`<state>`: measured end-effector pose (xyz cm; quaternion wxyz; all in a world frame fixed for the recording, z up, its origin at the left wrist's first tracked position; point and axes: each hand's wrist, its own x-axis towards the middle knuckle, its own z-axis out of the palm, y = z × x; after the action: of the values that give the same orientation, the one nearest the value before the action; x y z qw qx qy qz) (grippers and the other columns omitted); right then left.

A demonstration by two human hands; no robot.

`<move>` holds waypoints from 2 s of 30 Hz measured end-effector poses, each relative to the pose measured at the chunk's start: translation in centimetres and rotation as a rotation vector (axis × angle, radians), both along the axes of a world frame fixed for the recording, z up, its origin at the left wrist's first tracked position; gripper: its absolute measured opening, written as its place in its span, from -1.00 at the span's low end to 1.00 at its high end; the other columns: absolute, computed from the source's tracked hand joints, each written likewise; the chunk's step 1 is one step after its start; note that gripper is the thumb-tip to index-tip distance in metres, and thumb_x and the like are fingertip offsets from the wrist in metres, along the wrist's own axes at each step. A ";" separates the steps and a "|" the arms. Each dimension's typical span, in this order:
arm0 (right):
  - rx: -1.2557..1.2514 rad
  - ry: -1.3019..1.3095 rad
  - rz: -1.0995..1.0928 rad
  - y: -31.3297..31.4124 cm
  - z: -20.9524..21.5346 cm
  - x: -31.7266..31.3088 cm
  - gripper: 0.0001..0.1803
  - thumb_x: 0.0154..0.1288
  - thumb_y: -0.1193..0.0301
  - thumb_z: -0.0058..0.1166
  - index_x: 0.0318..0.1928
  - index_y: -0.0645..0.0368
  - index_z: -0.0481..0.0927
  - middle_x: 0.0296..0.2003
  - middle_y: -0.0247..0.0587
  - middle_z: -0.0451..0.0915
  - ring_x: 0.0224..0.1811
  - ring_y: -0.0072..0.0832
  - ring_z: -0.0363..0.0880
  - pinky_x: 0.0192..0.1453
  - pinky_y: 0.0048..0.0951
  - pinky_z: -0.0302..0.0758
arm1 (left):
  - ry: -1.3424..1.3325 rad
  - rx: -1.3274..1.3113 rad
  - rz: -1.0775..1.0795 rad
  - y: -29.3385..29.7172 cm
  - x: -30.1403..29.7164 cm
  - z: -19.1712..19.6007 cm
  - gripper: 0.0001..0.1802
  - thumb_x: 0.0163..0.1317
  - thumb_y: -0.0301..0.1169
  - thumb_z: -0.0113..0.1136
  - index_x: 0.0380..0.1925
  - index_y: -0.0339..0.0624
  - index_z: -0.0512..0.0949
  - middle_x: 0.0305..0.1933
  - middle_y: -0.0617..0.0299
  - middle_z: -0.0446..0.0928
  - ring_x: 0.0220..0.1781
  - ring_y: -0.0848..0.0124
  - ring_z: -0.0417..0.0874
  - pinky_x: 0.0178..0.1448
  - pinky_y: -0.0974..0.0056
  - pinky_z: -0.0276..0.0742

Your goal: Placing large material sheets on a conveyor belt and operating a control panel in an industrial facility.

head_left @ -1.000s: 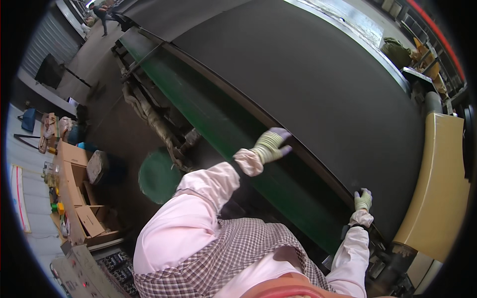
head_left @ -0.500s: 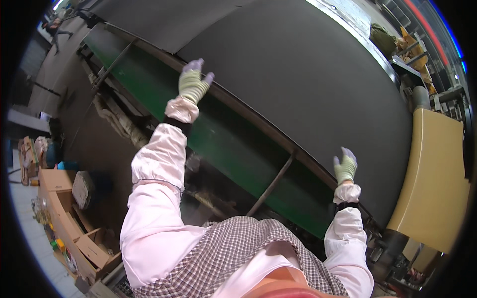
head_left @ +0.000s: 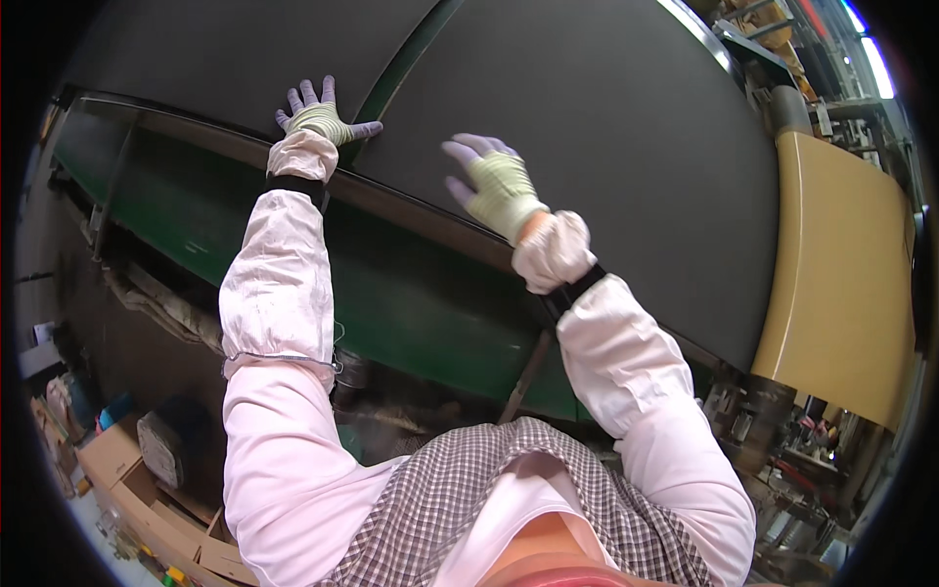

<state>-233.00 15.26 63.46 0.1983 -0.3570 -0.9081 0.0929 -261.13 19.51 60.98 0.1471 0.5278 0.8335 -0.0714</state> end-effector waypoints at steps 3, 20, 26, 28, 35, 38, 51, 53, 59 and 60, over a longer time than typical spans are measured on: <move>-0.069 0.098 -0.050 2.4 -3.6 -3.4 -0.46 0.15 0.24 0.20 0.16 0.08 0.47 0.14 -0.07 0.47 0.19 -0.05 0.41 0.25 -0.05 0.36 | 0.061 -0.013 -0.050 -0.1 3.4 1.0 0.40 -0.24 0.58 0.14 0.49 0.04 -0.17 0.56 -0.09 -0.23 0.59 -0.02 -0.26 0.51 -0.27 -0.20; -0.183 -0.234 -0.763 -3.4 -3.8 9.1 -0.21 -0.08 0.25 0.25 0.27 -0.05 0.37 0.26 0.06 0.30 0.25 0.08 0.30 0.30 -0.02 0.34 | -0.250 0.330 -0.430 -5.3 5.7 2.1 -0.47 0.00 -0.03 0.28 -0.11 -0.17 0.62 0.00 0.01 0.59 0.05 0.08 0.60 0.15 0.08 0.50; -0.248 -0.310 -0.718 -5.5 -8.8 15.8 -0.22 -0.01 0.28 0.15 0.33 -0.05 0.33 0.39 0.06 0.17 0.40 -0.01 0.15 0.41 -0.06 0.24 | 0.081 0.610 -0.357 -1.5 -10.2 -5.4 -0.46 0.08 -0.04 0.31 -0.03 -0.13 0.54 0.03 0.00 0.54 0.11 0.01 0.51 0.18 0.02 0.45; -0.276 -0.356 -0.776 -6.1 -8.6 19.9 -0.21 0.00 0.29 0.13 0.35 -0.05 0.31 0.40 0.06 0.16 0.42 -0.03 0.12 0.43 -0.08 0.21 | 0.014 0.406 -0.299 -1.3 -7.1 -6.4 -0.49 0.08 -0.03 0.29 -0.09 -0.16 0.53 0.03 0.03 0.50 0.11 0.03 0.47 0.18 0.03 0.43; -0.352 -0.470 -0.837 -9.0 -7.7 31.6 -0.22 0.06 0.31 0.10 0.38 -0.07 0.26 0.43 -0.02 0.10 0.45 -0.06 0.07 0.49 -0.15 0.13 | -0.195 0.292 -0.468 -6.8 2.3 -6.1 -0.49 0.08 -0.01 0.31 -0.12 -0.16 0.54 -0.08 0.05 0.54 -0.01 0.03 0.53 0.03 0.03 0.47; -0.366 -0.463 -0.834 -9.4 -7.3 34.5 -0.20 0.04 0.34 0.13 0.38 -0.07 0.26 0.42 -0.01 0.12 0.44 -0.06 0.08 0.49 -0.17 0.14 | -0.189 0.449 -0.471 -3.6 -2.1 -7.2 -0.49 0.10 0.00 0.33 -0.07 -0.08 0.55 -0.05 0.04 0.55 0.02 0.03 0.54 0.07 0.06 0.49; -0.362 -0.405 -1.079 -12.1 -6.1 52.8 -0.16 -0.03 0.52 0.16 0.35 -0.14 0.27 0.42 -0.08 0.13 0.45 -0.10 0.07 0.52 -0.25 0.11 | -0.002 0.403 -0.434 -7.0 8.1 -4.2 -0.48 0.03 -0.03 0.37 -0.11 -0.08 0.50 -0.07 0.04 0.51 0.00 0.03 0.50 0.11 0.00 0.45; -0.360 -0.413 -1.112 -12.6 -6.0 55.0 -0.19 0.00 0.51 0.18 0.33 -0.18 0.30 0.42 -0.11 0.15 0.46 -0.15 0.08 0.51 -0.25 0.14 | -0.011 0.402 -0.441 -8.2 10.9 -3.6 -0.47 0.03 -0.03 0.36 -0.12 -0.12 0.50 -0.06 0.03 0.50 0.01 0.02 0.49 0.11 0.00 0.44; -0.345 -0.372 -1.161 -15.0 -5.7 63.7 -0.13 -0.06 0.56 0.19 0.33 -0.22 0.28 0.41 -0.16 0.14 0.45 -0.19 0.09 0.51 -0.26 0.14 | -0.007 0.369 -0.481 -10.6 20.1 -2.8 -0.41 0.01 -0.01 0.36 -0.05 -0.14 0.50 -0.02 0.03 0.49 0.05 0.02 0.47 0.15 0.01 0.45; -0.327 -0.387 -1.152 -15.0 -5.5 65.1 -0.14 -0.05 0.56 0.19 0.34 -0.22 0.27 0.42 -0.15 0.13 0.45 -0.18 0.08 0.51 -0.26 0.14 | -0.001 0.368 -0.480 -10.8 21.4 -2.7 -0.41 0.01 -0.01 0.36 -0.05 -0.14 0.50 -0.02 0.03 0.49 0.05 0.02 0.47 0.15 0.01 0.45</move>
<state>-167.92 0.23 57.93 -0.0087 -0.8251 -0.5634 0.0423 -239.72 8.73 58.27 0.0283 0.7276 0.6837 0.0481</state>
